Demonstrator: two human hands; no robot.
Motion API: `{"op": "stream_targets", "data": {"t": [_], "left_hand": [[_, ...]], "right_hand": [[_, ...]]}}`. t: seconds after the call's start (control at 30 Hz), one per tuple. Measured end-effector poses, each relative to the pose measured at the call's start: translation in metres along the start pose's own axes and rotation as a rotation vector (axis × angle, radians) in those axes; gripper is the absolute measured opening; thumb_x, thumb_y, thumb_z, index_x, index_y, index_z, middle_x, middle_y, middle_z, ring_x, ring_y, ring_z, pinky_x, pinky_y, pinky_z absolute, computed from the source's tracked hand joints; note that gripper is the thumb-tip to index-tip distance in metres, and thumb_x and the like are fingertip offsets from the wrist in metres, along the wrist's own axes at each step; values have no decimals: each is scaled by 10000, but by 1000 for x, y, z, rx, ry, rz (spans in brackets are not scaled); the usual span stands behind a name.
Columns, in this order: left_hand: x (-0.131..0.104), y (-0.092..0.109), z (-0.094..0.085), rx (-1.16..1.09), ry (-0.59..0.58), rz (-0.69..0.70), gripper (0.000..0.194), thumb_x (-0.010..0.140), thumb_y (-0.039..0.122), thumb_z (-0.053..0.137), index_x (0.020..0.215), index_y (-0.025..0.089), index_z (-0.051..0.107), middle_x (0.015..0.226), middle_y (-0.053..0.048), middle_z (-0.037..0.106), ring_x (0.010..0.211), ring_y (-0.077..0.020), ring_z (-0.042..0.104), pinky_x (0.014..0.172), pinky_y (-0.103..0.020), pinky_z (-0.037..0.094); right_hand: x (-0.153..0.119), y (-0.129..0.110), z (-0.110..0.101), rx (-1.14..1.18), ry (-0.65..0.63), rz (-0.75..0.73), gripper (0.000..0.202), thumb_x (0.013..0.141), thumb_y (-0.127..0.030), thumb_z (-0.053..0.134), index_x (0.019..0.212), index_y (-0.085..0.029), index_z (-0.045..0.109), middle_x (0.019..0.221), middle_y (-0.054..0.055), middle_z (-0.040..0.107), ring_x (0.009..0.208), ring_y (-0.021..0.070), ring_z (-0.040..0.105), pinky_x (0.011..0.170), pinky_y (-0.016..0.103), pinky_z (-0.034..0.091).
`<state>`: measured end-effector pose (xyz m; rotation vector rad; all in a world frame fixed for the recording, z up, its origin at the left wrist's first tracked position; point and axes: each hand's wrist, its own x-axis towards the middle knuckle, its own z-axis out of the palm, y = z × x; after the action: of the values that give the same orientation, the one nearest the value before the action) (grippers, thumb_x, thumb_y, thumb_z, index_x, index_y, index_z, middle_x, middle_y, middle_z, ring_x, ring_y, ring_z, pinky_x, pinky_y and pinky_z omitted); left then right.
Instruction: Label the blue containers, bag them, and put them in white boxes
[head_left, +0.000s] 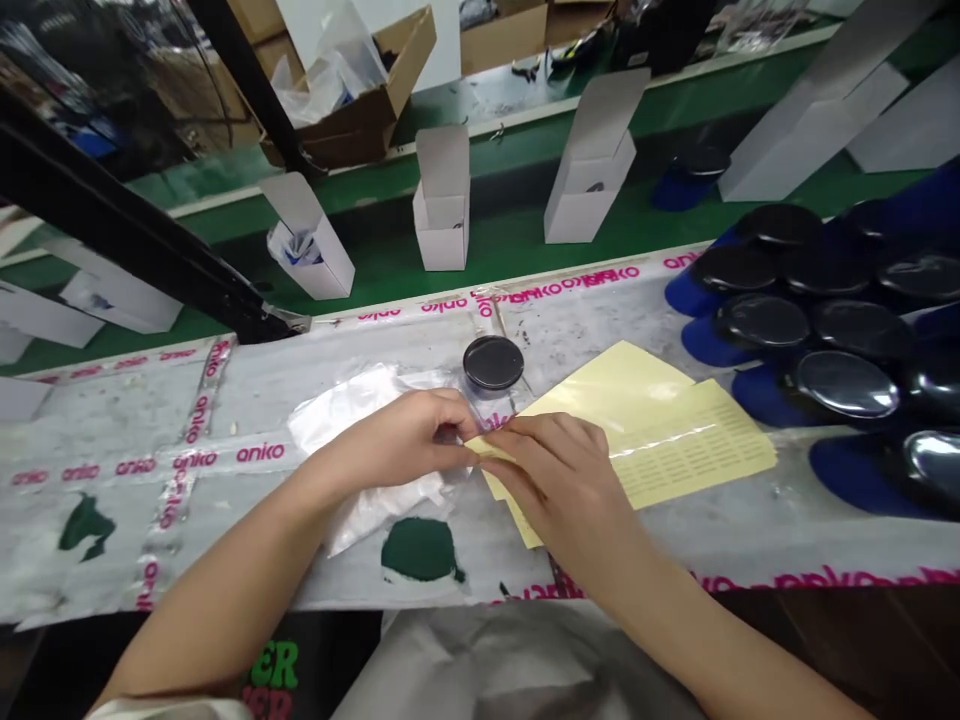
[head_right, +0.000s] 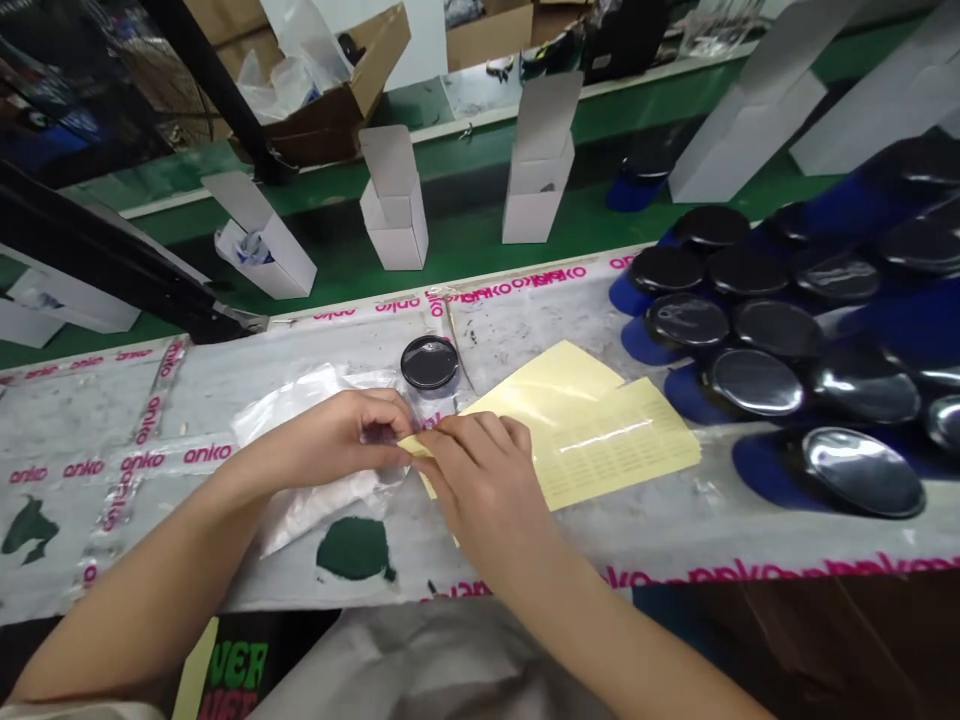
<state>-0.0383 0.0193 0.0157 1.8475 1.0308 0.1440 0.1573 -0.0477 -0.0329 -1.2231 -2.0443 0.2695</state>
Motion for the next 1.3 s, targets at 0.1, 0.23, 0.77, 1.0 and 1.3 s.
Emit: {"op": "stream_targets", "data": {"t": [0.1, 0.23, 0.77, 1.0, 1.3], "left_hand": [[2, -1, 6, -214, -13, -41, 47, 873, 213, 638, 830, 196, 648, 757, 17, 641, 679, -120, 580, 608, -225, 437], [4, -5, 13, -409, 8, -12, 127, 844, 207, 682, 803, 187, 563, 736, 29, 623, 637, -94, 563, 563, -199, 406], [8, -4, 25, -568, 26, 39, 231, 822, 231, 741, 1030, 199, 648, 742, 28, 636, 674, -115, 608, 628, -244, 458], [10, -3, 34, -522, 71, 81, 151, 816, 158, 691, 948, 191, 625, 743, 31, 581, 640, -99, 529, 592, -241, 413], [7, 1, 29, -382, 77, 67, 153, 802, 106, 659, 889, 196, 571, 720, 54, 530, 650, -96, 506, 598, -229, 390]], "right_hand": [[2, 1, -6, 37, 33, 27, 93, 965, -193, 625, 1004, -237, 696, 929, 43, 785, 887, 218, 706, 801, 394, 463], [3, 0, -12, 78, 43, 42, 133, 950, -142, 636, 959, -266, 683, 875, 2, 796, 801, 189, 734, 800, 389, 483], [-7, 8, -10, 67, 85, -50, 211, 927, -47, 599, 1031, -230, 586, 976, 43, 749, 914, 181, 715, 1050, 474, 439], [-6, 8, -9, 370, -31, 192, 119, 970, -141, 551, 985, -257, 576, 1052, 47, 591, 1009, 171, 617, 846, 316, 529], [1, 10, -24, 705, -81, 508, 87, 958, -302, 632, 879, -271, 649, 1041, 18, 620, 1013, 174, 624, 881, 316, 510]]}}
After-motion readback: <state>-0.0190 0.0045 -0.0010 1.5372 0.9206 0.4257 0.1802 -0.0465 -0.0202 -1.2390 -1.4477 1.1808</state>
